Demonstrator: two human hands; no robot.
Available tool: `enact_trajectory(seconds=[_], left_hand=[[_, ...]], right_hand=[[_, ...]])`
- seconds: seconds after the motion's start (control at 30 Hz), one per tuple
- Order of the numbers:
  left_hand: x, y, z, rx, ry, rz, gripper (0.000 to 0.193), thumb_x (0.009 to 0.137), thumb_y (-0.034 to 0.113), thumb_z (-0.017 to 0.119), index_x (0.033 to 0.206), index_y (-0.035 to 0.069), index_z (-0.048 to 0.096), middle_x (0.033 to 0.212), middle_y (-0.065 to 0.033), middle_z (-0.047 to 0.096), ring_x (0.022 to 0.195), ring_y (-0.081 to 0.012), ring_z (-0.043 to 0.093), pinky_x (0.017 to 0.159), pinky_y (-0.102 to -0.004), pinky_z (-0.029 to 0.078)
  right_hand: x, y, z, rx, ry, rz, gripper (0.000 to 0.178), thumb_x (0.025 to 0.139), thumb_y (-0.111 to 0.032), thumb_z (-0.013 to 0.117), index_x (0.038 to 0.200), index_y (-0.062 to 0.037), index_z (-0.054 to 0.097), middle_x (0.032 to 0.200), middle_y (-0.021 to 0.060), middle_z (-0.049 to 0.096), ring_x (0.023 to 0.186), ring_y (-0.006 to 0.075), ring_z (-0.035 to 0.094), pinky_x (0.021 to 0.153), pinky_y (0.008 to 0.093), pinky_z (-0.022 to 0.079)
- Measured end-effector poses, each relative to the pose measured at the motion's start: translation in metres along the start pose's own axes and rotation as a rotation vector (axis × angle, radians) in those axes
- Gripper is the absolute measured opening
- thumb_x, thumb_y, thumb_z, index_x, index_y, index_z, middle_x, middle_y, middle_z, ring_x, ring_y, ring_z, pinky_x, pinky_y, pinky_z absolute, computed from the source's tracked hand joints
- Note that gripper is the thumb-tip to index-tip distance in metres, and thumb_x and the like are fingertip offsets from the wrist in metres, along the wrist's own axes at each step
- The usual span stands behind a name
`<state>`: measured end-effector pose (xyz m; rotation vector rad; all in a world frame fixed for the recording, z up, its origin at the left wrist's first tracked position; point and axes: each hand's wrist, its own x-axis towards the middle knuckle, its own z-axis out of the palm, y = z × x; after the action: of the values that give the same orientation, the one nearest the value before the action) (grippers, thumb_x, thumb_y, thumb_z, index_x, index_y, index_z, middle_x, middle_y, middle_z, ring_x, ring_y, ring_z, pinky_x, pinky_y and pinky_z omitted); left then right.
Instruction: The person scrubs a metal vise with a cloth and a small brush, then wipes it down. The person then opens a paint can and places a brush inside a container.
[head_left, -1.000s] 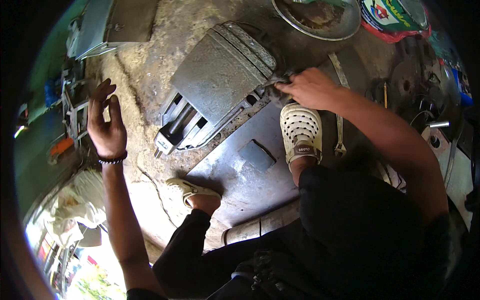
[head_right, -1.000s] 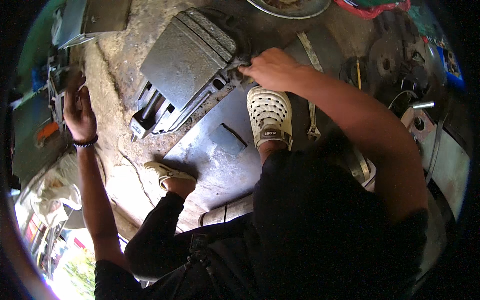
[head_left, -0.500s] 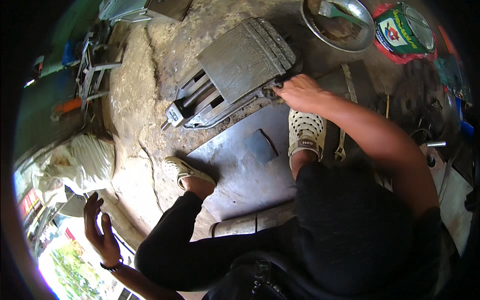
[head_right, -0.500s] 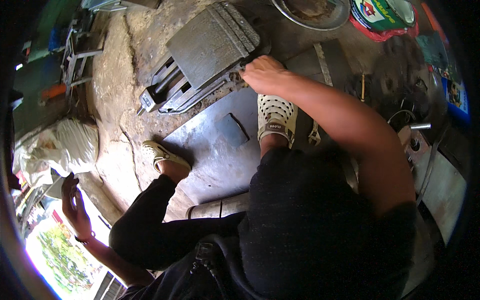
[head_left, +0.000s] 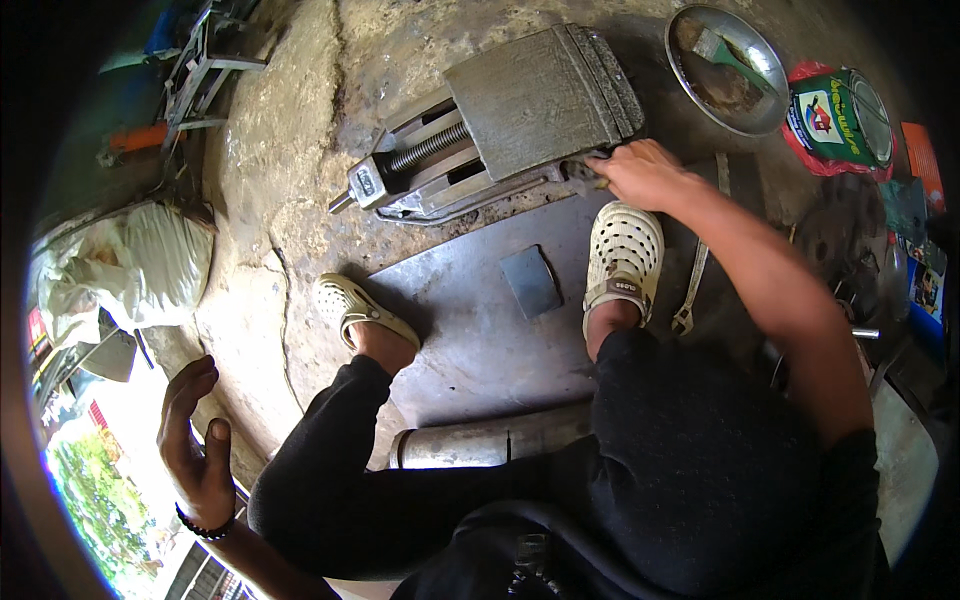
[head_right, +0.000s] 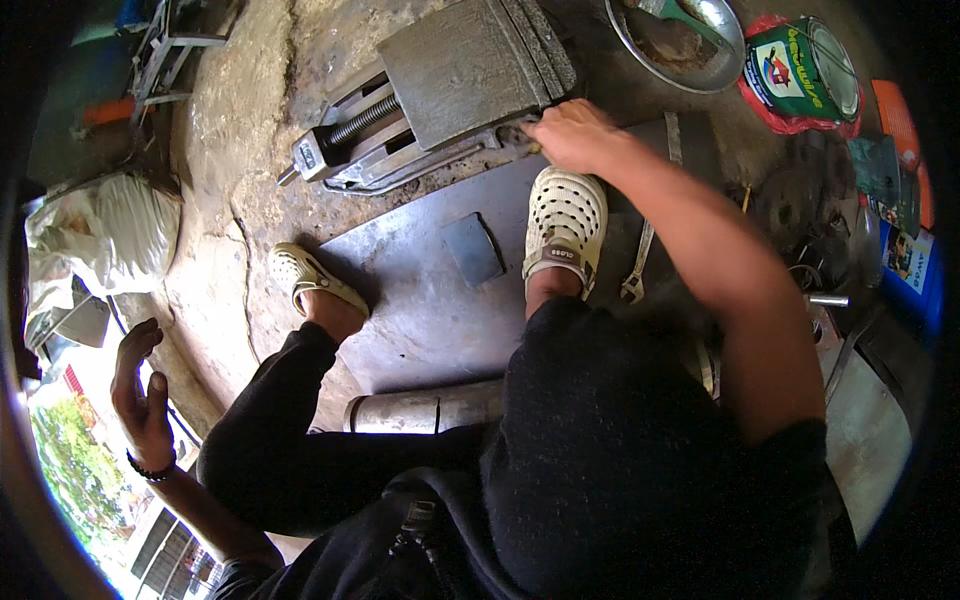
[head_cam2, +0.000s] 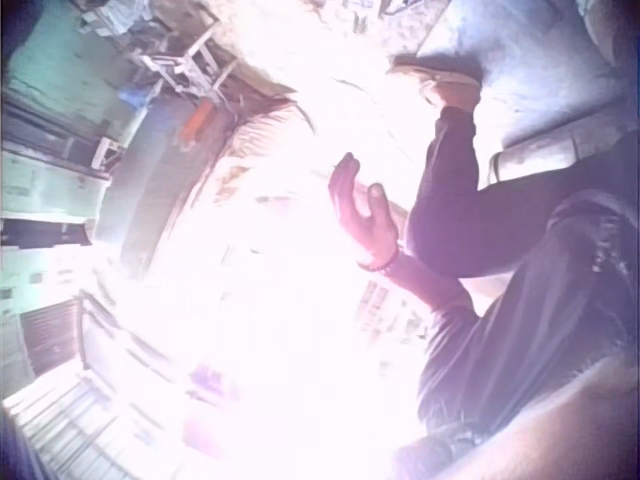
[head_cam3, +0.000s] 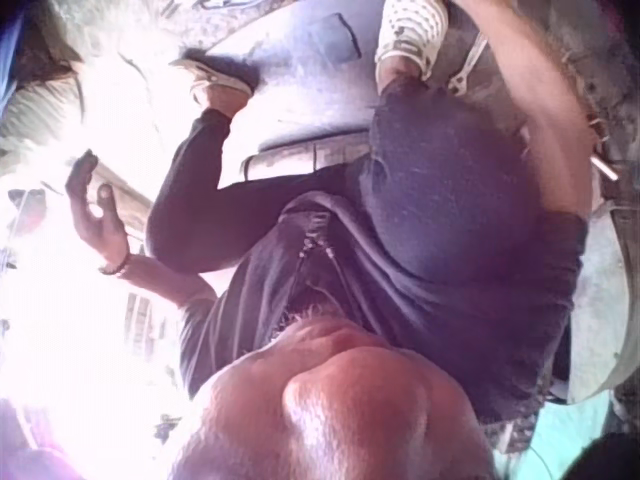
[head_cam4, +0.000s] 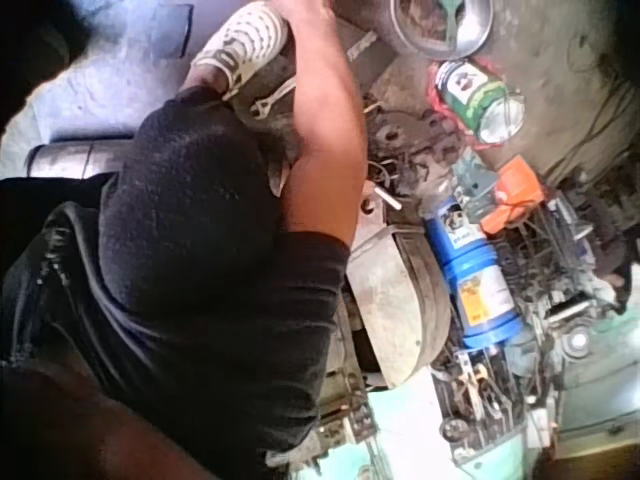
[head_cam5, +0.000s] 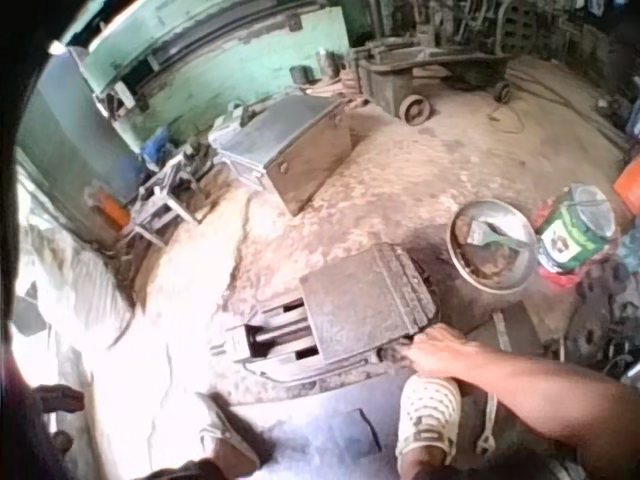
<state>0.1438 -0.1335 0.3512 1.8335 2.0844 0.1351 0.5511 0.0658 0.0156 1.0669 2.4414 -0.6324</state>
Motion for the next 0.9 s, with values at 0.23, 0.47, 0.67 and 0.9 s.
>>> enact_trajectory(seconds=[0.23, 0.47, 0.67, 0.9], left_hand=[[0.005, 0.002, -0.004, -0.045, -0.052, 0.056, 0.056, 0.092, 0.045, 0.056, 0.113, -0.007, 0.062, 0.12, -0.0246, 0.063, 0.115, -0.0383, 0.059, 0.099, -0.0475, 0.045], [0.0, 0.008, -0.006, -0.092, -0.085, 0.092, 0.054, 0.091, 0.043, 0.057, 0.113, -0.006, 0.062, 0.12, -0.0254, 0.063, 0.114, -0.0398, 0.059, 0.099, -0.0476, 0.045], [0.009, 0.009, -0.001, -0.08, -0.174, 0.042, 0.049, 0.086, 0.034, 0.06, 0.116, -0.005, 0.062, 0.12, -0.0246, 0.063, 0.115, -0.0393, 0.059, 0.1, -0.0468, 0.044], [0.008, -0.004, 0.001, -0.108, -0.172, -0.015, 0.042, 0.084, 0.02, 0.063, 0.118, -0.005, 0.061, 0.121, -0.022, 0.064, 0.113, -0.0358, 0.06, 0.099, -0.0442, 0.045]], right_hand=[[0.012, -0.018, -0.001, -0.072, -0.049, -0.01, 0.036, 0.101, -0.013, 0.04, 0.131, -0.0116, 0.06, 0.107, 0.0198, 0.068, 0.099, 0.0352, 0.066, 0.085, 0.0456, 0.052], [0.006, -0.038, 0.019, -0.093, 0.163, -0.082, 0.038, 0.1, -0.016, 0.042, 0.135, -0.0103, 0.056, 0.098, 0.0195, 0.069, 0.08, 0.034, 0.07, 0.071, 0.0467, 0.057], [0.03, -0.042, 0.038, -0.188, 0.102, 0.018, 0.033, 0.1, -0.021, 0.045, 0.121, -0.003, 0.063, 0.085, 0.0125, 0.072, 0.076, 0.0298, 0.071, 0.068, 0.0439, 0.057], [0.01, -0.032, 0.013, -0.178, -0.002, 0.14, 0.036, 0.096, -0.017, 0.048, 0.127, -0.0044, 0.061, 0.099, 0.0153, 0.072, 0.091, 0.0287, 0.071, 0.078, 0.0433, 0.056]])
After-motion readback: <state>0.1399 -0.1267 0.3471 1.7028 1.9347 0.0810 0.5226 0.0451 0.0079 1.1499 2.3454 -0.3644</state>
